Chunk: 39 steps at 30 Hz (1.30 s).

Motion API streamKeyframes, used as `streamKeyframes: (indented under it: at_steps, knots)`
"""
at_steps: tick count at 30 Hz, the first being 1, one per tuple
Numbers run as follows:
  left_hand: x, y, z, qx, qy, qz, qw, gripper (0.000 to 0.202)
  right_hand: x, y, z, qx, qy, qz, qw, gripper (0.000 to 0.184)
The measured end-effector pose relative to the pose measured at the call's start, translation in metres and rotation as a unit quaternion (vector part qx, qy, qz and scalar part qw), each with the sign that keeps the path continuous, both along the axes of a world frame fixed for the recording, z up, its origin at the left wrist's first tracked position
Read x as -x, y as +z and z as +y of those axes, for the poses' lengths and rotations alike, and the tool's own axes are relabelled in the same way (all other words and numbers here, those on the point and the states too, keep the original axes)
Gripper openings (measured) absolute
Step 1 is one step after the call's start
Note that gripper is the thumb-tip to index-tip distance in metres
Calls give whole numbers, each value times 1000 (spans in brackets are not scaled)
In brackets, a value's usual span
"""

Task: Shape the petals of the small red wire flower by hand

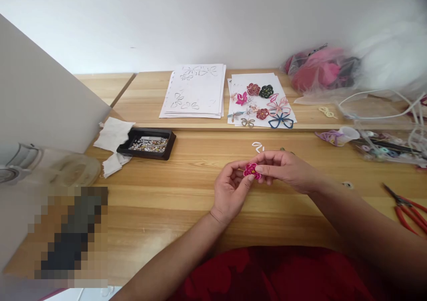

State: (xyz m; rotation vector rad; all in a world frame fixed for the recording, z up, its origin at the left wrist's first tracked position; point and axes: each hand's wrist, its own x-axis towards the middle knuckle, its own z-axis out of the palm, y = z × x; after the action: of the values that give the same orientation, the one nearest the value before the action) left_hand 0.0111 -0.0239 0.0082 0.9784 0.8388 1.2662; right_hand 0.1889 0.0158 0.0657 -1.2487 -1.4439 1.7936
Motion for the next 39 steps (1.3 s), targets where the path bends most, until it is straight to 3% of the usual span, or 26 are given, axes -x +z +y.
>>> streamKeyframes:
  at_steps: [9,15,39]
  knots:
    - [1,1,1,-6,-13,-13,1000,34,-2,-5,-3,64,-46,47,996,43]
    - [0,-1,1,-31,0,-23,999,40,-2,-8,-5,60,-44,58,995,40]
    - [-1,0,-1,-30,19,-21,999,25,5,-12,-18,19,-101,66,993,37]
